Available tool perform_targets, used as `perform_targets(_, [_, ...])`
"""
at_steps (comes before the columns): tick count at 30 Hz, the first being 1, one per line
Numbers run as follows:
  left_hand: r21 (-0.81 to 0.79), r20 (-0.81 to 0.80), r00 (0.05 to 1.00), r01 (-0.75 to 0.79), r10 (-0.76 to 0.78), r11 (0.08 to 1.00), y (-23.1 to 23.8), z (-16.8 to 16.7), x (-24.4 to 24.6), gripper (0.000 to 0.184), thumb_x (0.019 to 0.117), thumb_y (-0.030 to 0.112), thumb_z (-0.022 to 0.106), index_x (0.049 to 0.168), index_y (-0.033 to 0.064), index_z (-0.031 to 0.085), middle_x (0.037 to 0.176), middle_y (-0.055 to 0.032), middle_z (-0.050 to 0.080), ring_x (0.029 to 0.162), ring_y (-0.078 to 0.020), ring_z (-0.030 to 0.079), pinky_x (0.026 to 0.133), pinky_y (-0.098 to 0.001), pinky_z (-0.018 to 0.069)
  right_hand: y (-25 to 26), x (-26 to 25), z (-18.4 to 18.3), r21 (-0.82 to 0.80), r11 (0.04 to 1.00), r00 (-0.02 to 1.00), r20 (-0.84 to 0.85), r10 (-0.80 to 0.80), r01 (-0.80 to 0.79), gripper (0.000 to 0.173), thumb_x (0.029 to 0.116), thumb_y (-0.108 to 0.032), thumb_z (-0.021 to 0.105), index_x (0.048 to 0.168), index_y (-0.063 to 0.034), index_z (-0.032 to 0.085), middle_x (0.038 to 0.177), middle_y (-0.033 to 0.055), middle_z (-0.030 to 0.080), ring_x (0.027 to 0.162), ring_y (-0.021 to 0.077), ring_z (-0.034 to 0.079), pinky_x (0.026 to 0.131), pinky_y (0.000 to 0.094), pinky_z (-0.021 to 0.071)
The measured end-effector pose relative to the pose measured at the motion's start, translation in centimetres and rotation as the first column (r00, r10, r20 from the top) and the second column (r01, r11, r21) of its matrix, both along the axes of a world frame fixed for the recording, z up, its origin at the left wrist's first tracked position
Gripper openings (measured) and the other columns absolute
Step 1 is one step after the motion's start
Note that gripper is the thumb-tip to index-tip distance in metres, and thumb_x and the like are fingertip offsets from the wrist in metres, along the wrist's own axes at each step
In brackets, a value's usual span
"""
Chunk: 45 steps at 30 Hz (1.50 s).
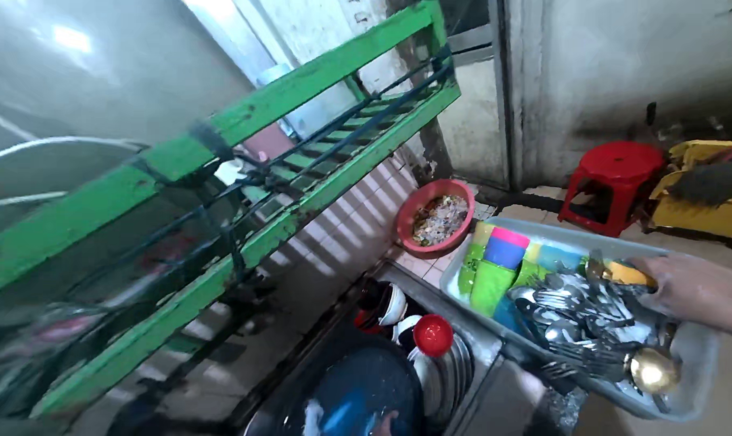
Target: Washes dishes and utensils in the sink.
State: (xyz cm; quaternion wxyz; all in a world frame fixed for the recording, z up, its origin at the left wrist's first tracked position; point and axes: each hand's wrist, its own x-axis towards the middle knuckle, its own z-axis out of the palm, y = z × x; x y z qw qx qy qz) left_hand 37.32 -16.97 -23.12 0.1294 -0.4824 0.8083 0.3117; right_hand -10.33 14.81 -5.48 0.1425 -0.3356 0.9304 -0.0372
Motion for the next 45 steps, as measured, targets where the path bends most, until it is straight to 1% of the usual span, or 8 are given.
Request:
perform_targets(8, [-0.008, 0.211, 0.978, 0.006, -0.004, 1.0, 0.4, -2.8, 2.9, 0.058, 0.0818, 0.02, 0.08, 0.136, 0.0072, 0.062, 0.145, -0.0202, 0.055, 0.136, -0.0369, 0.051, 0.114, -0.054, 0.0407, -1.1, 2.4, 3.2, 0.026, 0.998, 0.996, 0.066, -0.061, 0.06, 0.046, 0.0928, -0.014, 0.074, 0.134, 0.0021, 0.06, 0.125, 0.0274, 0.065, 0.122, 0.0458, 0.059, 0.101, 0.0626, 0.0468])
perform_targets(12, [0.046, -0.119, 0.981, -0.151, 0.155, 0.988, 0.8, -2.8, 3.4, 0.062, 0.0747, 0.006, 0.084, 0.131, -0.0035, 0.062, 0.143, -0.0255, 0.054, 0.134, -0.0365, 0.052, 0.114, -0.0495, 0.0427, -1.1, 2.4, 3.4, 0.043, 0.997, 0.996, 0.061, -0.063, 0.06, 0.048, 0.0931, -0.015, 0.075, 0.136, 0.0016, 0.06, 0.126, 0.0272, 0.065, 0.123, 0.0456, 0.059, 0.101, 0.0623, 0.0465])
perform_targets(18, [0.112, -0.686, 0.647, -0.36, 0.334, 0.926, 2.3, 0.8, 2.2, 0.071, 0.0703, 0.001, 0.084, 0.132, -0.0095, 0.05, 0.158, -0.025, 0.036, 0.144, -0.0291, 0.04, 0.115, -0.0429, 0.0412, -0.7, 2.0, 2.8, 0.015, 0.999, 0.997, 0.07, -0.046, 0.045, 0.047, 0.0925, -0.014, 0.075, 0.134, 0.0017, 0.061, 0.126, 0.0277, 0.064, 0.122, 0.0463, 0.059, 0.1, 0.0636, 0.0465])
perform_targets(25, [0.324, -0.823, 0.525, 0.118, 0.218, 0.939, 0.4, 12.5, -7.3, 0.087, 0.0635, 0.025, 0.089, 0.137, -0.0005, 0.05, 0.146, -0.0122, 0.054, 0.127, -0.0165, 0.059, 0.099, -0.0339, 0.0549, -0.4, 1.4, 2.1, 0.004, 0.998, 0.997, 0.051, -0.06, 0.06, 0.046, 0.0911, -0.018, 0.077, 0.131, -0.0016, 0.064, 0.123, 0.0275, 0.065, 0.12, 0.0466, 0.059, 0.098, 0.0635, 0.0473])
perform_targets(30, [0.464, -0.761, 0.648, 0.522, 0.021, 0.716, -0.3, 16.5, -17.1, 0.078, 0.0733, 0.038, 0.081, 0.137, 0.0017, 0.055, 0.143, -0.0107, 0.058, 0.124, -0.0198, 0.06, 0.101, -0.0394, 0.0529, 0.5, -0.3, -0.8, -0.061, 0.997, 0.999, -0.025, -0.041, 0.04, 0.046, 0.0868, -0.025, 0.081, 0.129, -0.0101, 0.067, 0.116, 0.0205, 0.069, 0.114, 0.0429, 0.063, 0.092, 0.0631, 0.0513])
perform_targets(37, [0.559, -0.522, 0.84, 0.468, -0.148, 0.685, 2.1, 20.2, -25.5, 0.052, 0.0921, 0.045, 0.056, 0.132, 0.0113, 0.06, 0.112, -0.0057, 0.071, 0.097, -0.013, 0.067, 0.087, -0.0327, 0.0565, 0.5, -0.8, -1.6, -0.059, 0.998, 0.999, -0.041, -0.033, 0.031, 0.04, 0.0862, -0.027, 0.08, 0.122, -0.012, 0.07, 0.111, 0.0157, 0.071, 0.11, 0.0378, 0.066, 0.091, 0.0598, 0.053])
perform_targets(42, [0.605, -0.747, 0.662, 0.638, 0.062, 0.476, -0.3, 19.2, -22.9, 0.075, 0.0891, 0.059, 0.066, 0.142, 0.0073, 0.057, 0.128, -0.0178, 0.068, 0.11, -0.0276, 0.069, 0.09, -0.0432, 0.0586, 0.6, -1.2, -2.2, -0.052, 0.998, 0.999, -0.04, -0.034, 0.032, 0.044, 0.0857, -0.028, 0.08, 0.126, -0.0139, 0.069, 0.114, 0.0131, 0.071, 0.113, 0.0354, 0.065, 0.094, 0.0575, 0.0527])
perform_targets(45, [0.579, -0.729, 0.668, 0.487, 0.148, 0.654, -2.3, 16.1, -16.9, 0.102, 0.079, 0.063, 0.077, 0.153, 0.005, 0.038, 0.131, -0.0176, 0.066, 0.116, -0.0286, 0.067, 0.096, -0.0455, 0.0567, 0.7, -1.3, -2.1, -0.055, 0.998, 0.999, -0.036, -0.034, 0.032, 0.046, 0.0859, -0.028, 0.079, 0.128, -0.0145, 0.068, 0.116, 0.0137, 0.07, 0.112, 0.0356, 0.065, 0.092, 0.0575, 0.0532])
